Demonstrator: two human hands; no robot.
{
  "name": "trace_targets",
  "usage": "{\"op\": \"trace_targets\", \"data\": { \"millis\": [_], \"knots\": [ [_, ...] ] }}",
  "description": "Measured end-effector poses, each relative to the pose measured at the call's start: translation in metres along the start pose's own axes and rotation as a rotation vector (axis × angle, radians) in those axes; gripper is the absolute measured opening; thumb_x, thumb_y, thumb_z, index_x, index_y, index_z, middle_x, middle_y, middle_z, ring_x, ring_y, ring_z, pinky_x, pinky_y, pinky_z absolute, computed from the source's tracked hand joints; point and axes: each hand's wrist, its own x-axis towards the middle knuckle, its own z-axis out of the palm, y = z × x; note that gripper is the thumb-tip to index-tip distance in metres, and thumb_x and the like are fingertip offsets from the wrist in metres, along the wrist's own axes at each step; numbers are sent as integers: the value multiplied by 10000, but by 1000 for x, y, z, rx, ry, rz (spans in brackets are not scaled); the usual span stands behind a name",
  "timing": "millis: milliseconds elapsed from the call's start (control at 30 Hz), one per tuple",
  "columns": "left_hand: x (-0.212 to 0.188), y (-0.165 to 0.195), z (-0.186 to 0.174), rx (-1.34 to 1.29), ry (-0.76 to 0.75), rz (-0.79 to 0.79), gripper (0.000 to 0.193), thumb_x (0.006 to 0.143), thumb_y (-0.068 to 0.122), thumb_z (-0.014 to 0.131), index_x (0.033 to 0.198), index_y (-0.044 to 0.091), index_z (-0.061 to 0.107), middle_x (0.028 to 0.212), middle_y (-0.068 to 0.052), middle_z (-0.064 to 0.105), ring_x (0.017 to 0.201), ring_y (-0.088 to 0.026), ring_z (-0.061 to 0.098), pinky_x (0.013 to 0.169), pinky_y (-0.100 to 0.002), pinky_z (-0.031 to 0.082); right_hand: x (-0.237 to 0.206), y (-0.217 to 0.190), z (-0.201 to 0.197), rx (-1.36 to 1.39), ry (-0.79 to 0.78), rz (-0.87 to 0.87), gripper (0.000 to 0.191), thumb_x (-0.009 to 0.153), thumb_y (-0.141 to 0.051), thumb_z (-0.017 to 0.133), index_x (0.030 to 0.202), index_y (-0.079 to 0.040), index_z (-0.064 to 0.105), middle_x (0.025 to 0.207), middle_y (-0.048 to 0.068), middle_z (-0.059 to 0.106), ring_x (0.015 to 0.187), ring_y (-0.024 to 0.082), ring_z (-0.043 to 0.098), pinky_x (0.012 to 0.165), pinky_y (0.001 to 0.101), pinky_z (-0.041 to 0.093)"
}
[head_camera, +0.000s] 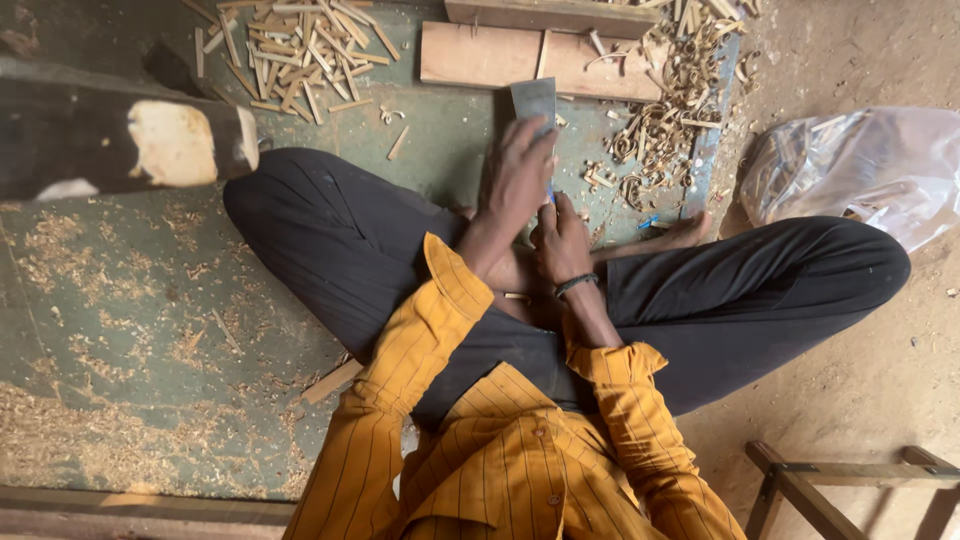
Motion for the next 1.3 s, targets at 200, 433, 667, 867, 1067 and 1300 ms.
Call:
{"op": "trace_targets", "data": {
  "millis": [200,433,667,867,1067,1300],
  "knots": [
    [1,7,2,-34,-42,-19,363,905,59,684,1263,-1,690,1410,-170,602,1348,-341,532,1107,-398,466,17,16,2,-115,13,-114,343,1075,-347,453,1158,-28,545,646,115,616,543,212,631,513,392,497],
    [10,-16,32,-66,-13,-91,323,958,29,626,1271,15,703,1368,-149,648,1350,-309,579,1157,-374,465,34,20,7,-164,17,-5,369,1065,-373,442,1127,-26,551,698,190,652,593,300,676,573,457,516],
    [57,-48,49,-40,-68,-16,385,956,-8,587,1334,6,660,1449,-161,607,1394,-299,523,1182,-422,402,99,20,21,-58,90,-217,385,1093,-413,451,1045,-57,588,691,99,602,517,205,597,467,368,473],
    [47,-38,18,-385,56,-72,383,962,-10,601,1329,71,678,1434,-142,646,1388,-304,585,1142,-374,507,59,7,-4,555,-250,1,473,1126,-525,421,918,-105,481,596,7,437,402,142,391,357,310,314],
    [75,-44,26,-231,297,-200,348,875,117,756,1197,66,635,1144,-174,663,1062,-368,645,925,-440,546,-15,10,-47,722,-217,297,478,1032,-606,391,943,-150,499,545,-28,374,348,79,288,295,259,220],
    [93,-37,33,-7,245,-156,203,923,132,769,1022,67,605,1023,-177,633,1002,-412,613,838,-498,515,-53,23,-64,723,10,56,300,999,-334,673,916,-126,474,587,-28,405,384,78,347,320,246,279]
  ]
}}
